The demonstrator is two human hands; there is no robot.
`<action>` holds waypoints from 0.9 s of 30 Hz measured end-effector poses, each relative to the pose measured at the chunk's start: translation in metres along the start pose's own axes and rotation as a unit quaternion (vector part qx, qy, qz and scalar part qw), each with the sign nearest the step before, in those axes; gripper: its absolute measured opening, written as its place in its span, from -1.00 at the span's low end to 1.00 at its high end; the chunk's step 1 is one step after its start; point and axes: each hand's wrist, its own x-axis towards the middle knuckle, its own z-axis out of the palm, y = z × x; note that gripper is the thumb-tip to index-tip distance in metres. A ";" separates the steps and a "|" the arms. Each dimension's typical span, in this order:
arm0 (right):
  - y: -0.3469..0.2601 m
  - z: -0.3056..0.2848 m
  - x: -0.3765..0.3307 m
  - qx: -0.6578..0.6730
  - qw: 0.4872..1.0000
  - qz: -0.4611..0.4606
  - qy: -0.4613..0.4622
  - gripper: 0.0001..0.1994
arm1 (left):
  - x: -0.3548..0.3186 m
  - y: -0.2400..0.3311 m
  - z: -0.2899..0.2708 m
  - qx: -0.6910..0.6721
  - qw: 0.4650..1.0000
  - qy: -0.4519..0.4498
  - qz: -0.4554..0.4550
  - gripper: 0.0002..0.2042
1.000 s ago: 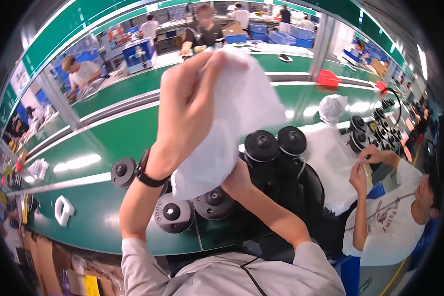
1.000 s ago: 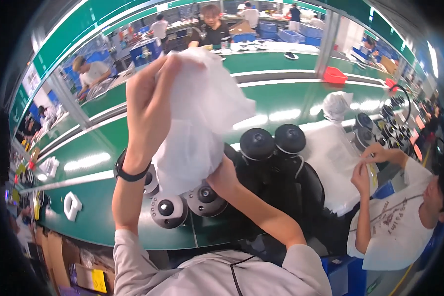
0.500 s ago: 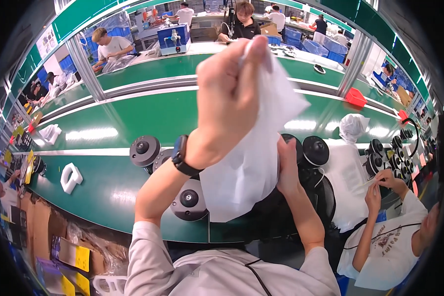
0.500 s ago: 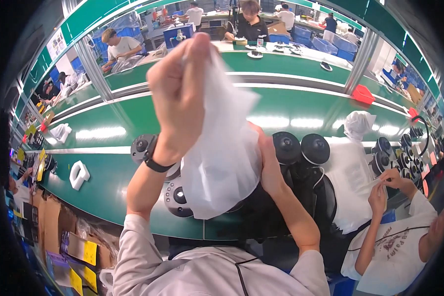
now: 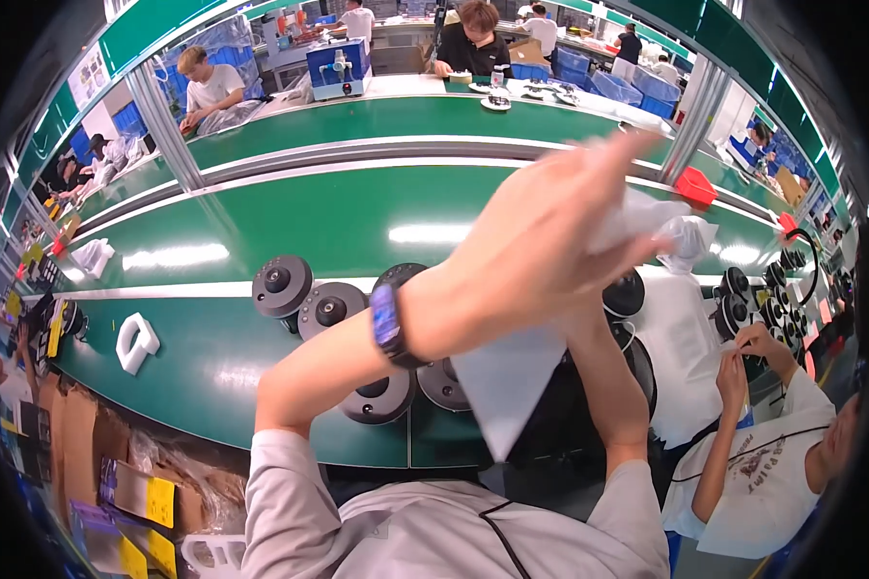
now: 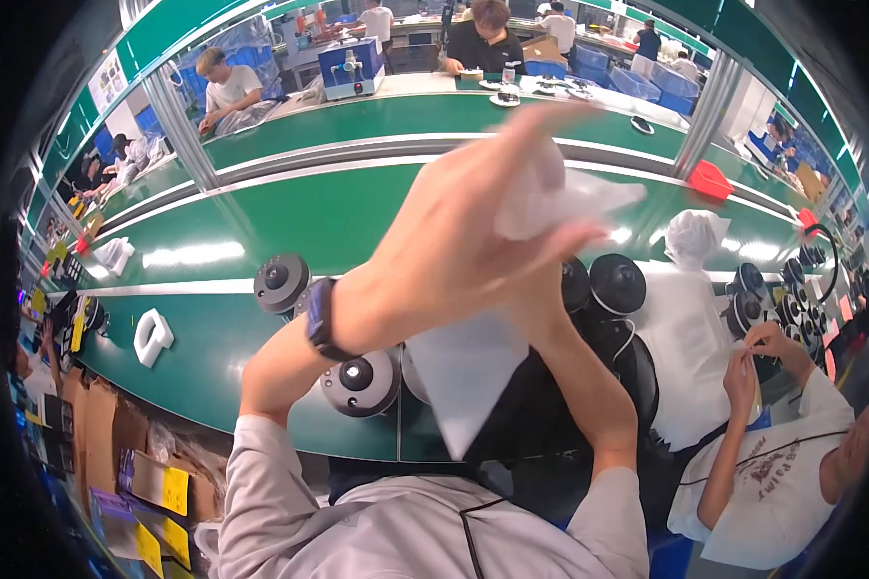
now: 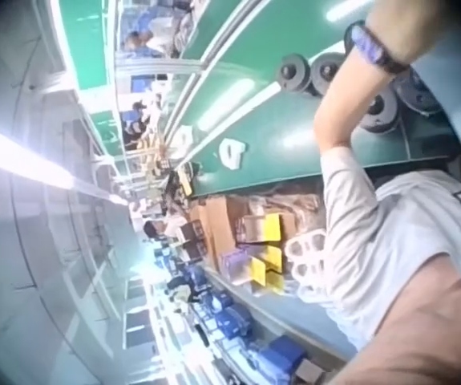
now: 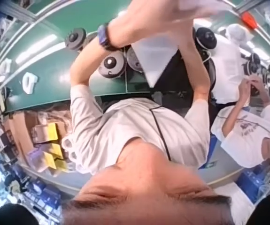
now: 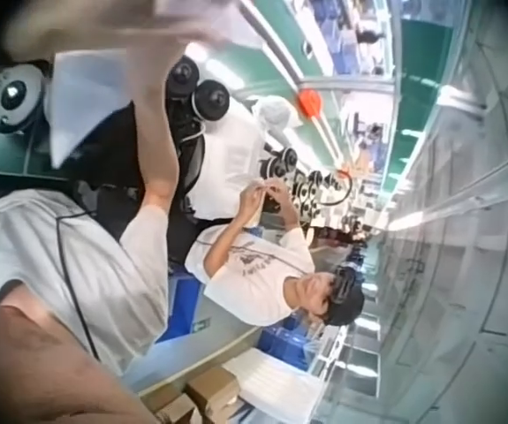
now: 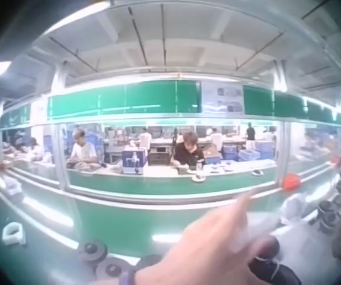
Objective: Packaging industrial light fixture components into protective bags and placing them into foam inserts on an assembly line.
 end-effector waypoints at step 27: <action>-0.036 -0.033 0.006 -0.235 0.871 -0.363 -0.233 -0.55 | -0.136 -0.098 0.001 -0.323 0.887 0.027 -0.327 -0.76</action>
